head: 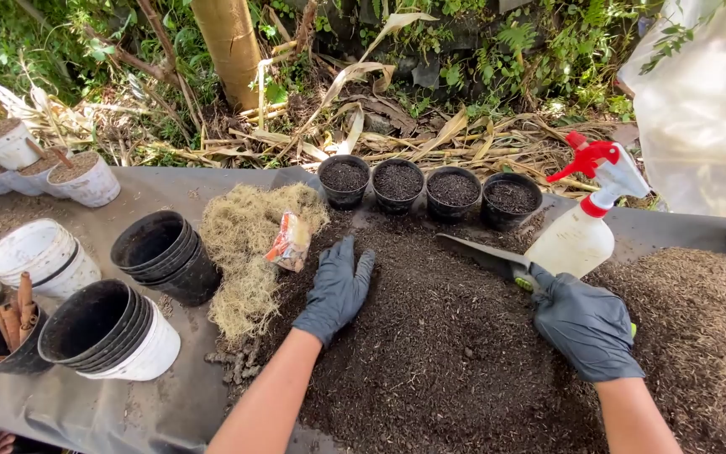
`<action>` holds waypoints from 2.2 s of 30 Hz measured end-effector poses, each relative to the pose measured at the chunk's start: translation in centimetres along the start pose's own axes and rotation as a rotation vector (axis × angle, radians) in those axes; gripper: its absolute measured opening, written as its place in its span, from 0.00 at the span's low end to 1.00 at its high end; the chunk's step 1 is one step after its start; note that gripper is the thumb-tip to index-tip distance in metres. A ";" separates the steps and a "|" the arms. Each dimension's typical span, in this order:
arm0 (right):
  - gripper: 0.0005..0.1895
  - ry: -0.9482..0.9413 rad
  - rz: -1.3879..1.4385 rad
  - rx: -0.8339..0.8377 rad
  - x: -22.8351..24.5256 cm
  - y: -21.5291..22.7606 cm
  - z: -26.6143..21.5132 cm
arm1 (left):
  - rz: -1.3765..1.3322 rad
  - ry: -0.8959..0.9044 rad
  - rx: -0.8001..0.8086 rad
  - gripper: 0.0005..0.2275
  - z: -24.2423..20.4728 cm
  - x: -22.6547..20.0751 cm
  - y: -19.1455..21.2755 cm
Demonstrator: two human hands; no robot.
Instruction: Mixing potting soil on a workbench using gloved hands and a hand trowel to achieve a uniform consistency.
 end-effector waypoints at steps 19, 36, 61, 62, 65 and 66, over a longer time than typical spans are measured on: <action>0.25 0.438 0.248 -0.452 0.8 0.0 -0.9 | -0.534 0.004 0.034 0.24 -4.3 -3.7 5.3; 0.28 0.294 0.031 -0.366 -0.4 -1.5 -0.9 | -0.084 -0.158 0.416 0.39 -7.6 -8.9 7.2; 0.22 0.221 0.428 0.123 7.6 5.0 2.9 | -0.644 0.094 0.266 0.26 -6.9 -9.5 14.2; 0.21 0.202 0.429 0.085 7.5 6.3 2.3 | -0.643 0.121 0.298 0.27 -7.1 -9.9 14.6; 0.24 0.258 -0.093 -0.035 0.7 1.8 1.7 | -0.747 0.052 0.323 0.32 -5.6 -5.6 10.3; 0.24 0.254 -0.096 -0.035 -0.1 0.7 1.4 | -0.748 0.049 0.327 0.32 -5.4 -5.0 9.6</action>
Point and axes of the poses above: each hand's wrist, its own z-axis towards the middle knuckle, its own y-axis out of the back of the hand, x = y × z, the point moved 2 cm from there along z, towards the middle knuckle, and after that the axes turned 14 degrees about y, right-handed, at the moved point
